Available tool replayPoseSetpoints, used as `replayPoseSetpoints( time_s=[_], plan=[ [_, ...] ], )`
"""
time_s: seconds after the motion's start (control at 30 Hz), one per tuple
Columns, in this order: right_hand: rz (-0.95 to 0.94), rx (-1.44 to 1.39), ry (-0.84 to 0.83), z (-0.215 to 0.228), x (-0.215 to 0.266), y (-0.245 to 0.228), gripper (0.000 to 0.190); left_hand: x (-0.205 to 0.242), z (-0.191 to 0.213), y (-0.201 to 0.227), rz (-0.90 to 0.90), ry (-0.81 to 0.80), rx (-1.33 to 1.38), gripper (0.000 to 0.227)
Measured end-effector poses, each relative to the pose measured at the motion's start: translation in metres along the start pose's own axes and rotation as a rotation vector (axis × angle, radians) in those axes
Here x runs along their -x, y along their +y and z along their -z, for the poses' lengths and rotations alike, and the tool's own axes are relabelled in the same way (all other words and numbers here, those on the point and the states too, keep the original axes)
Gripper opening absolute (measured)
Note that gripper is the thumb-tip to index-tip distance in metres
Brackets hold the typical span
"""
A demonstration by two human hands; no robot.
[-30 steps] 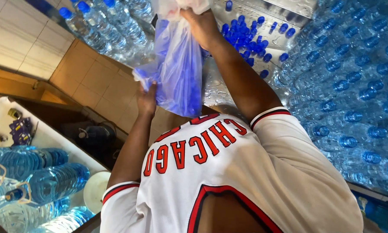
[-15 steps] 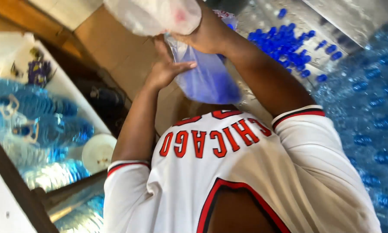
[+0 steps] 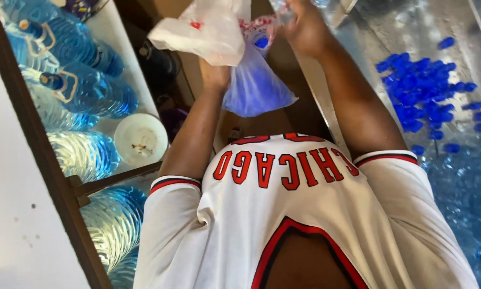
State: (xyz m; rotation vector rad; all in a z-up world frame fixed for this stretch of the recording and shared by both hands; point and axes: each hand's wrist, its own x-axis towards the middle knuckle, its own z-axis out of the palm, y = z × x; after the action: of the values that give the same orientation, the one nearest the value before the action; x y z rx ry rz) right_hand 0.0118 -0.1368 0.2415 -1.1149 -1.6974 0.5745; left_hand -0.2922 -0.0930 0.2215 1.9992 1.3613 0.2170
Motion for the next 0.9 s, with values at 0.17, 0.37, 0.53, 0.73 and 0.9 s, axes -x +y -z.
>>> replayPoseSetpoints(
  time_s=[0.17, 0.37, 0.53, 0.73, 0.9],
  plan=[
    [-0.562, -0.159, 0.034, -0.085, 0.004, 0.073, 0.017, 0.0, -0.031, -0.064, 0.208, -0.002, -0.105, 0.056],
    [-0.379, 0.028, -0.179, -0.153, -0.009, 0.106, 0.042, -0.029, -0.093, -0.124, 0.433, -0.075, -0.246, 0.05],
    [-0.447, 0.153, -0.698, -0.209, -0.001, 0.132, 0.058, -0.071, -0.121, -0.198, 0.58, -0.16, -0.413, 0.045],
    [-0.517, 0.125, -0.495, -0.188, 0.037, 0.161, 0.036, -0.111, -0.14, -0.319, 0.682, -0.294, -0.592, 0.041],
    [-0.768, 0.067, -0.454, -0.172, 0.083, 0.15, 0.036, -0.12, -0.099, -0.437, 0.699, -0.396, -0.733, 0.038]
  ],
)
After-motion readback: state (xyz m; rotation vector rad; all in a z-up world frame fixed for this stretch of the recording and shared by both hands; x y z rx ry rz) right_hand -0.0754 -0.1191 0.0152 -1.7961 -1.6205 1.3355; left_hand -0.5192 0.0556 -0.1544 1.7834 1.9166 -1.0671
